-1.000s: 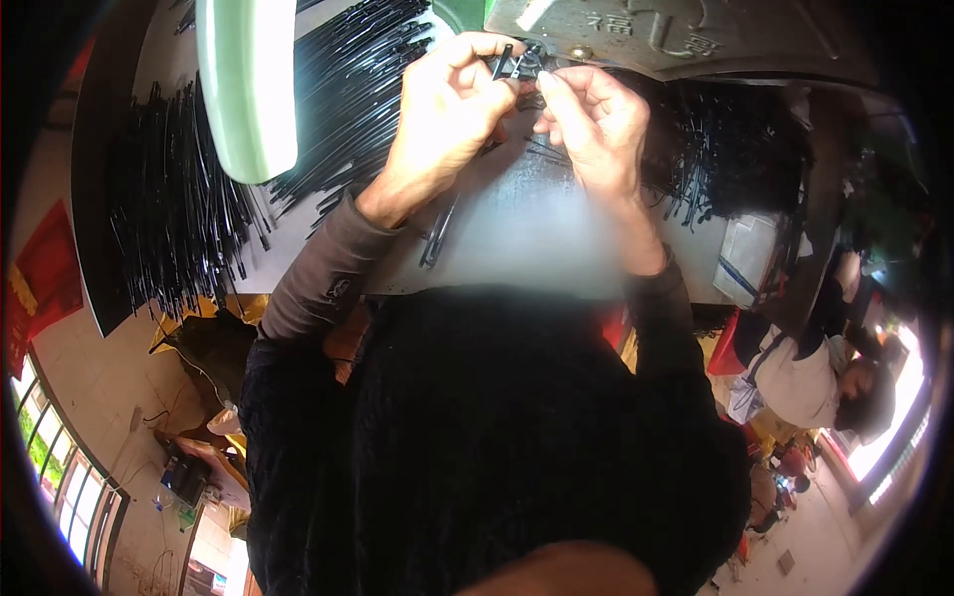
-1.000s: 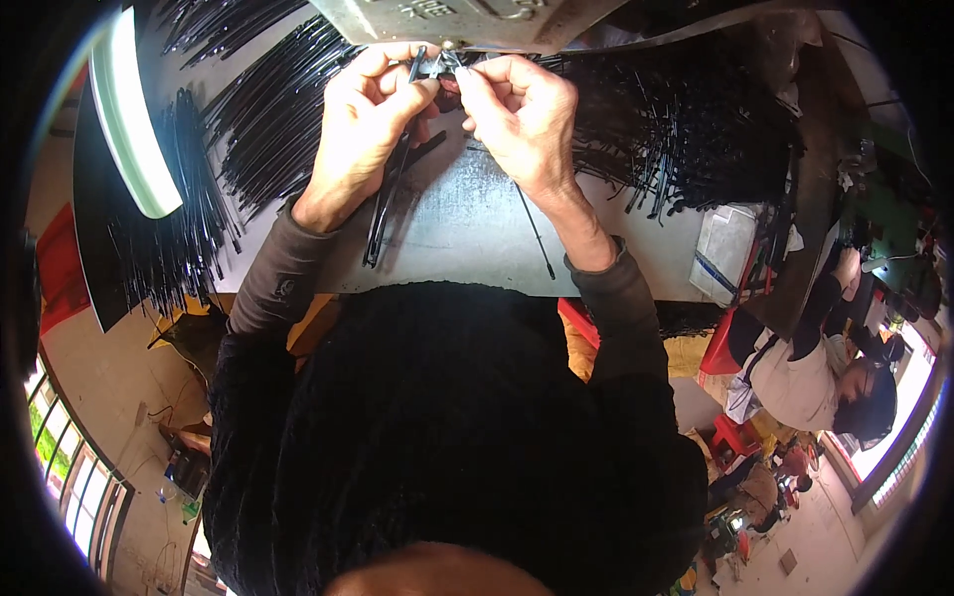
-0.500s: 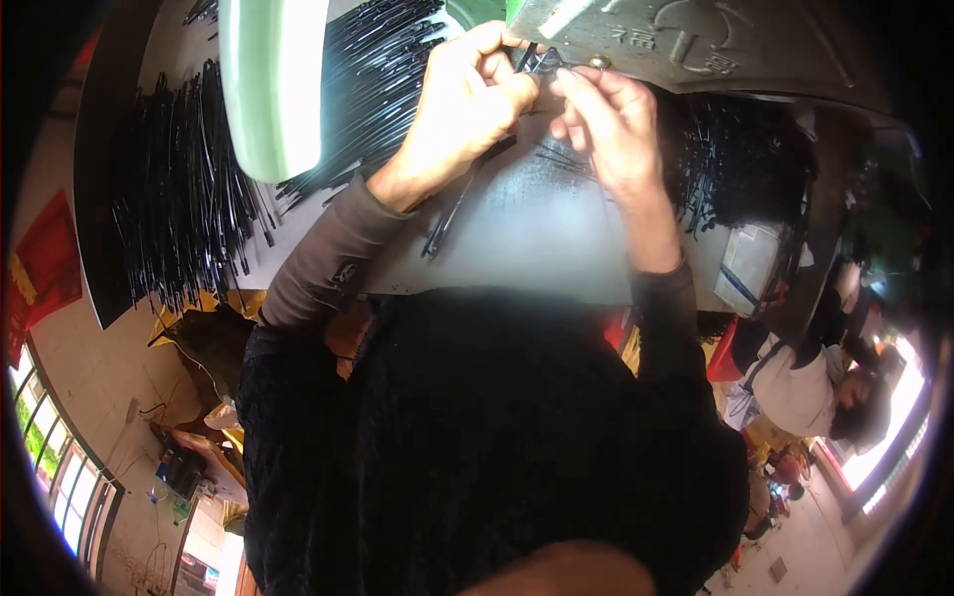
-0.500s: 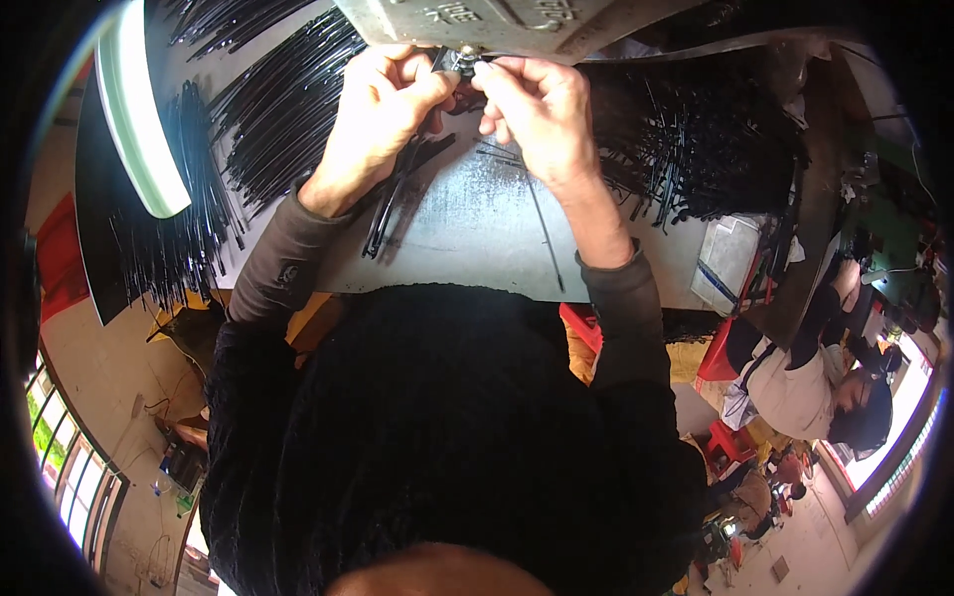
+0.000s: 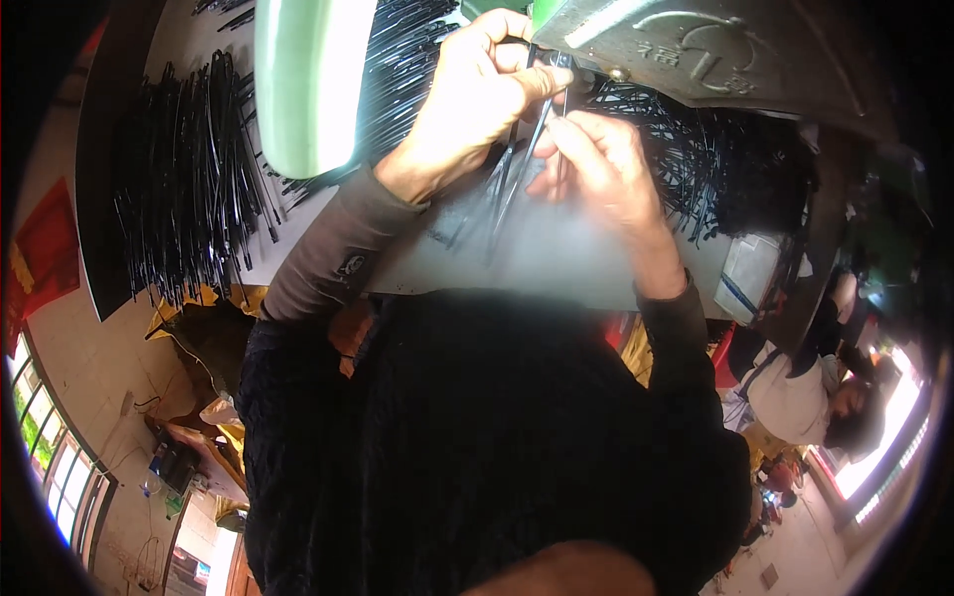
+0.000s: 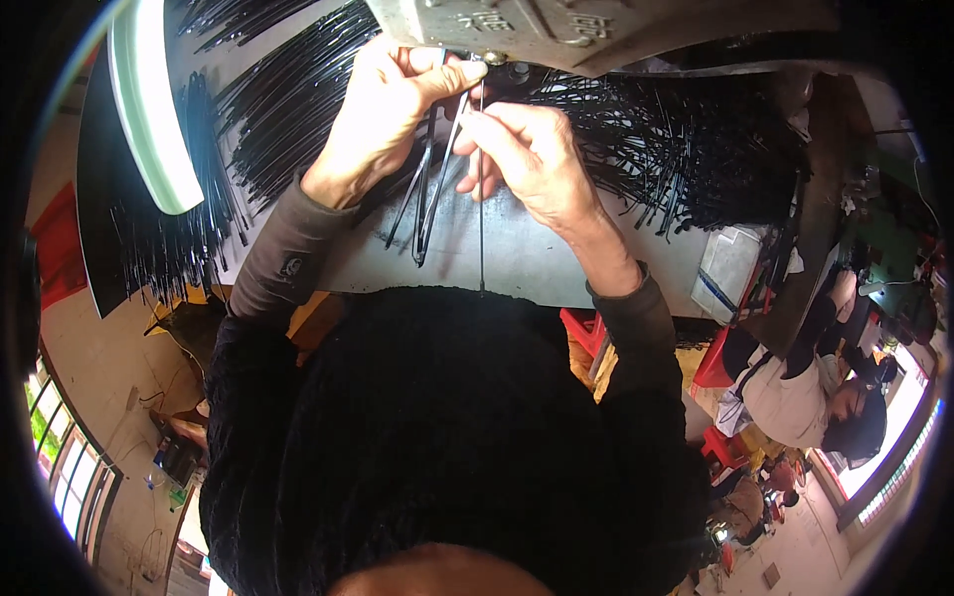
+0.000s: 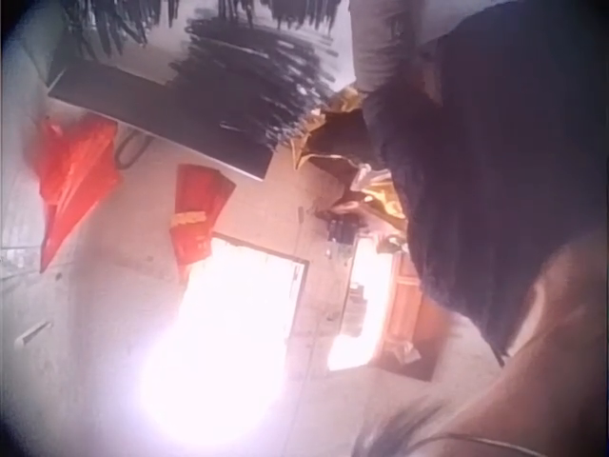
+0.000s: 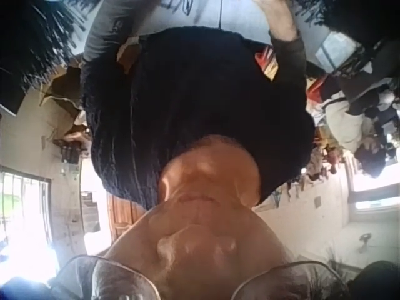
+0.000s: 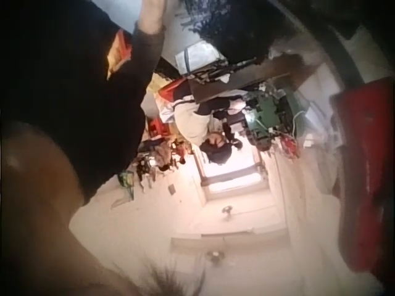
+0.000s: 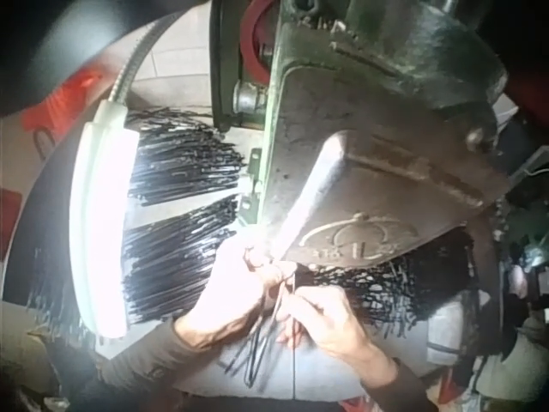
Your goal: The person assembles thin black rods into a mechanical fixture for manufacturing.
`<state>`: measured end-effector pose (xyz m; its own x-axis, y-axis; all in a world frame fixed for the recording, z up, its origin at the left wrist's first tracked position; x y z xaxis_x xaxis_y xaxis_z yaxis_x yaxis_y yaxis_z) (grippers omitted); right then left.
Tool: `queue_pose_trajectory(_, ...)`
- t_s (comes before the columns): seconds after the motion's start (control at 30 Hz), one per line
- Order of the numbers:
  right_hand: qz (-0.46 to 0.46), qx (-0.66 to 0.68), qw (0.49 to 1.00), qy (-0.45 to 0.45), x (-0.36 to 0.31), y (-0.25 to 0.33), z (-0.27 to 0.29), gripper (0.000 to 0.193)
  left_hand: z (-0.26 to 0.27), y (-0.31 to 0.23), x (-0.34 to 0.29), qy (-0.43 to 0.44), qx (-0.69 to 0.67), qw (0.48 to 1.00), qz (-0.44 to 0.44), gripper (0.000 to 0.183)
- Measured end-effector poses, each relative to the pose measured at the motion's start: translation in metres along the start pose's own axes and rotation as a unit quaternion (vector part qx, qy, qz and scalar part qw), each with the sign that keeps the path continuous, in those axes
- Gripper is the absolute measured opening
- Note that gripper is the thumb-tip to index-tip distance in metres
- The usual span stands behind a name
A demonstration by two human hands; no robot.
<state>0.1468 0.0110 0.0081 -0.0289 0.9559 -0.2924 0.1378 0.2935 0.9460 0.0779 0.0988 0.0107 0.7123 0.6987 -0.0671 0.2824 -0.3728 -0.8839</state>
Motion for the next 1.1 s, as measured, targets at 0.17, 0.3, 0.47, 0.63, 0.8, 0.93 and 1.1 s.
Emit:
queue_pose_trajectory(0.17, 0.012, 0.004, 1.000, -0.014, 0.005, 0.001, 0.007, 0.030, 0.004, 0.002, 0.009, 0.016, 0.042, 0.998, -0.034, 0.007)
queue_pose_trajectory(0.3, -0.002, -0.023, 0.999, -0.024, 0.003, -0.001, 0.010, 0.029, 0.001, 0.001, 0.005, -0.016, 0.034, 0.999, -0.003, 0.019)
queue_pose_trajectory(0.47, 0.003, -0.049, 0.998, -0.029, 0.001, 0.000, 0.011, 0.028, -0.002, 0.007, 0.002, -0.049, -0.022, 0.999, -0.011, 0.019)
queue_pose_trajectory(0.63, -0.036, 0.048, 0.998, -0.024, -0.007, -0.006, 0.007, 0.031, -0.003, 0.011, 0.002, -0.070, -0.056, 0.996, 0.001, 0.015)
queue_pose_trajectory(0.8, -0.066, 0.002, 0.998, 0.012, -0.036, -0.023, -0.016, 0.029, 0.004, 0.019, 0.001, -0.045, 0.020, 0.994, 0.099, 0.010)
queue_pose_trajectory(0.93, -0.082, -0.104, 0.991, -0.035, -0.048, -0.013, -0.037, 0.025, -0.003, 0.009, 0.007, 0.002, 0.076, 0.996, 0.037, 0.014)
queue_pose_trajectory(1.1, 0.211, -0.392, 0.893, -0.068, -0.056, 0.028, -0.028, 0.011, 0.037, -0.024, -0.012, -0.033, 0.107, 0.992, 0.056, 0.016)
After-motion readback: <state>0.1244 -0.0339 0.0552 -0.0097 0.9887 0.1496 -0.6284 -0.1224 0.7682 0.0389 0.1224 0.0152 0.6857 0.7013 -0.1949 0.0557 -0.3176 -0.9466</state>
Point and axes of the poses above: each hand's wrist, its own x-axis towards the middle knuckle, its own z-axis out of the back of the hand, y = z × x, the point moved 10 cm from there along x, towards the middle knuckle, and after that the axes turned 5 degrees about y, right-handed, at the moved point
